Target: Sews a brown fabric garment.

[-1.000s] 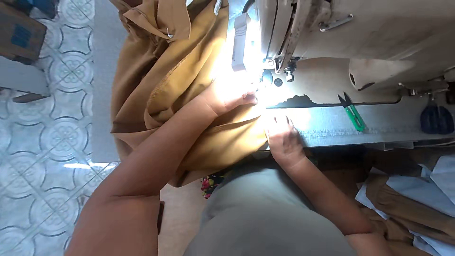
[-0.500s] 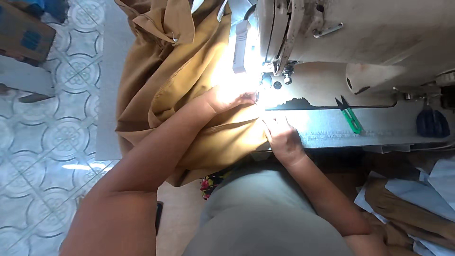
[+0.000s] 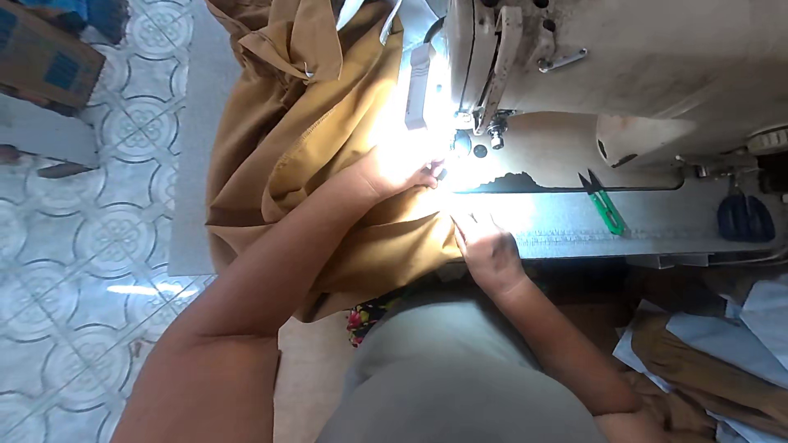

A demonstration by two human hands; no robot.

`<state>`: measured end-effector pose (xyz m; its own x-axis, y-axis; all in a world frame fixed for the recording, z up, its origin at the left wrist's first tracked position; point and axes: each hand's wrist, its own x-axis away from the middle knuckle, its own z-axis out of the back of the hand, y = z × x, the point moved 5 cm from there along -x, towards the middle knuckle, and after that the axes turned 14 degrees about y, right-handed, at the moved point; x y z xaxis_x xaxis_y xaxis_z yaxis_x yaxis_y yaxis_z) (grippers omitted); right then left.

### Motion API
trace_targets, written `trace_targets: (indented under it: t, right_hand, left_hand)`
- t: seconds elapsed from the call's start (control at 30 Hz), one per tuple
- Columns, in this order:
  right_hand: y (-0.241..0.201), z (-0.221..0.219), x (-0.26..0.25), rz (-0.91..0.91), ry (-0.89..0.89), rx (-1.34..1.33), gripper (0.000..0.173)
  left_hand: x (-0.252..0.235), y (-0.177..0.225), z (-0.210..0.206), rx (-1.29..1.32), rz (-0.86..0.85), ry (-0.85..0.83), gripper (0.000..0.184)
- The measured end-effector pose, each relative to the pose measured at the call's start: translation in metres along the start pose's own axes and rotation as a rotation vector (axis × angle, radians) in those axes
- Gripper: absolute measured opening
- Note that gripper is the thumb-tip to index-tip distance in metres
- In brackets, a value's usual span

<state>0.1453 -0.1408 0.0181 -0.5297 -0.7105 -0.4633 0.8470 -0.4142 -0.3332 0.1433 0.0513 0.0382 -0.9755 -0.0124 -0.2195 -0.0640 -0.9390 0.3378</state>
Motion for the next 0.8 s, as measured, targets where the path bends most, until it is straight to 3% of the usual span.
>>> trace_targets:
  t: [0.17,0.27,0.43,0.5,0.8]
  right_hand:
    - [-0.002,0.0,0.004,0.099,0.037,0.072,0.022]
    - [-0.003,-0.002,0.005,0.156,0.026,0.129,0.032]
    - [-0.004,-0.003,0.005,0.232,0.023,0.154,0.034]
    - [-0.003,-0.003,0.005,0.247,0.027,0.161,0.037]
    - [0.011,-0.015,-0.024,0.238,0.069,0.144,0.019]
  left_hand:
    - [0.007,-0.002,-0.002,0.034,-0.008,0.103,0.012]
    - [0.022,0.006,-0.008,-0.047,-0.073,0.166,0.03]
    - [0.049,0.073,-0.025,-0.367,0.309,-0.014,0.041]
    - [0.062,0.081,-0.03,-0.389,0.335,0.067,0.044]
    - [0.038,0.029,-0.029,-0.235,0.276,0.327,0.045]
